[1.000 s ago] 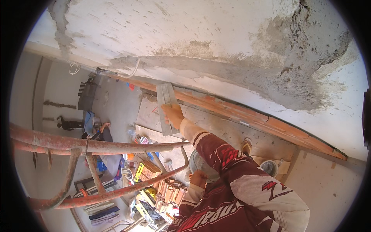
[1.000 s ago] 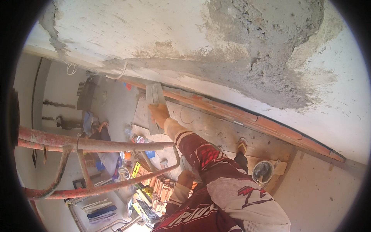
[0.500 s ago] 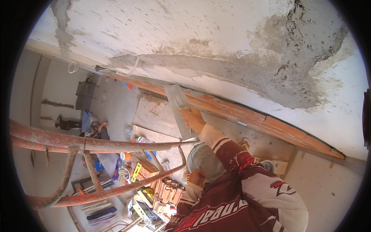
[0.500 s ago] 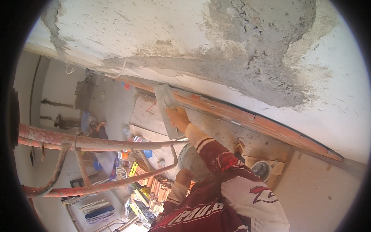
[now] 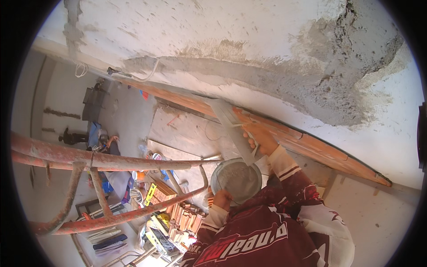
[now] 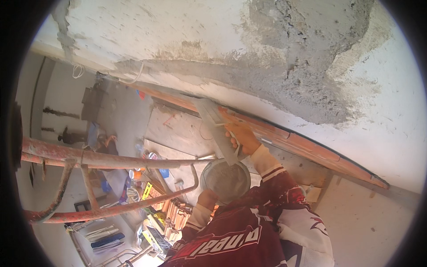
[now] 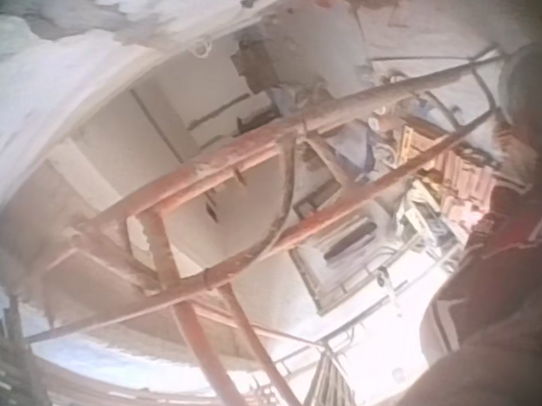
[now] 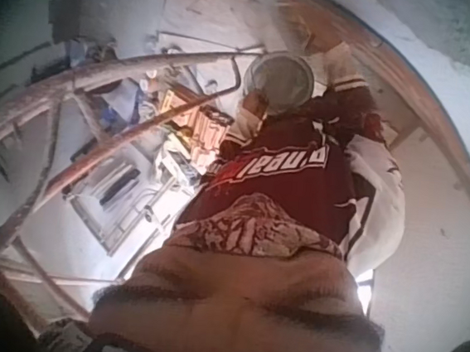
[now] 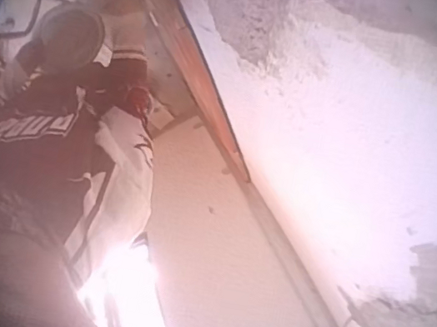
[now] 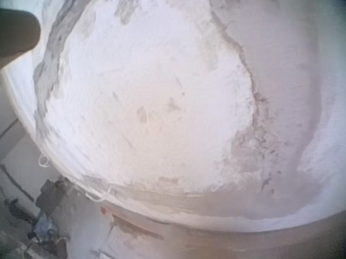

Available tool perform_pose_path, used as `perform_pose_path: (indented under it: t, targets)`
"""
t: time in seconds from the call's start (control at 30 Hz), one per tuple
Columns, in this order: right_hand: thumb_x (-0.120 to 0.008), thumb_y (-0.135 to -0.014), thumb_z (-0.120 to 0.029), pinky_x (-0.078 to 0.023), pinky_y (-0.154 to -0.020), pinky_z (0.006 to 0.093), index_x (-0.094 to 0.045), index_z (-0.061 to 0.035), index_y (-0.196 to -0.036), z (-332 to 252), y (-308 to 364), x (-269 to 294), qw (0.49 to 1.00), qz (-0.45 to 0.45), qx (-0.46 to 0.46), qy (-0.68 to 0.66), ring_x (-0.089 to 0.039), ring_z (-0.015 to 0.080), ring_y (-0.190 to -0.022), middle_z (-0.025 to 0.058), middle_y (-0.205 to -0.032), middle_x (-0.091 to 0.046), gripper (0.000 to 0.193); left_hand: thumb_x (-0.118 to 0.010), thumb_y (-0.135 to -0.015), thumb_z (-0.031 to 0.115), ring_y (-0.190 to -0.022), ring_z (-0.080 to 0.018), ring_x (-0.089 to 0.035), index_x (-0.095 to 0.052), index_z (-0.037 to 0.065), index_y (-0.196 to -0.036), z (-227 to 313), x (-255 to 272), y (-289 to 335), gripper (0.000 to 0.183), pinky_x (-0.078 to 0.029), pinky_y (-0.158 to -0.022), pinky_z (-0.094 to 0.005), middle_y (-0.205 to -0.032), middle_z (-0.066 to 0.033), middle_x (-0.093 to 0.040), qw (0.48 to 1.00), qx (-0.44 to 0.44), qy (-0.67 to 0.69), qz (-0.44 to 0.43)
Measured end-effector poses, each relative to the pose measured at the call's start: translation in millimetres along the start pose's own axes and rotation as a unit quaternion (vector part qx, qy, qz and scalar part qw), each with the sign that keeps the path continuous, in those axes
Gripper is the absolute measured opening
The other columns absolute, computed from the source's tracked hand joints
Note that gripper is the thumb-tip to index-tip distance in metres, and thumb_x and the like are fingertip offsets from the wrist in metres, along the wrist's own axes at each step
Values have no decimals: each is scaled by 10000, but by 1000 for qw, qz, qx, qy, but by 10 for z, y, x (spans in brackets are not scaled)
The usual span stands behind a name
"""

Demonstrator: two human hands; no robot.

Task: The person scoops plaster from a bucket using a trowel and applies it to the upper section of a wall where tiles meet the ceiling. They repeatedly smooth the plaster along the edge and corners, occasionally dipping the trowel back into the bucket to gather more material.

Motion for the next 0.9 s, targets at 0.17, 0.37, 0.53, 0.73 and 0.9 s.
perform_pose_path:
  t: [0.17,0.37,0.53,0.73,0.9]
  targets:
    - [-534,-927,-247,-338,-368,200,-563,-32,-1124,-114,248,333,1000,4,6,-14,-417,56,-461,8,-740,-533,293,-597,-645,-128,-653,-247,-565,-518,37,-678,102,21,-78,186,-472,-592,-342,-671,-105,-531,1000,-1,0,4]
    - [-563,-913,-230,-347,-361,205,-584,-18,-1036,-227,525,685,998,2,-14,-57,-450,66,-459,30,-745,-573,246,-599,-656,-71,-690,-275,-561,-518,48,-682,27,-44,-89,146,-459,-621,-363,-675,-106,-534,979,122,164,24]
    - [-512,-931,-214,-314,-356,185,-591,-1,-1036,-274,784,844,999,38,-29,-23,-400,50,-418,-8,-678,-534,250,-622,-616,-56,-689,-308,-550,-524,67,-671,-19,-51,-39,167,-439,-620,-395,-676,-107,-534,997,78,2,10]
    - [-584,-876,-301,-381,-434,243,-636,-37,-847,-334,1052,935,947,-79,-83,301,-477,107,-456,33,-676,-582,270,-638,-584,-63,-695,-311,-555,-525,65,-645,30,-124,-122,182,-425,-605,-398,-676,-114,-537,998,23,-59,19]
    - [-583,-812,-349,-487,-643,390,-669,-30,-877,403,735,920,751,-214,40,623,-614,288,-679,135,-791,-658,337,-611,-697,-4,-648,-238,-514,-498,73,-674,13,-215,-117,138,-416,-592,-363,-670,-79,-501,977,126,172,20]
Point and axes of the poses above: each hand's wrist, its own y-axis away from the middle knuckle, its own x-axis out of the back of the hand, z = x × y, the point moved 2 cm from there along -y, towards the middle knuckle
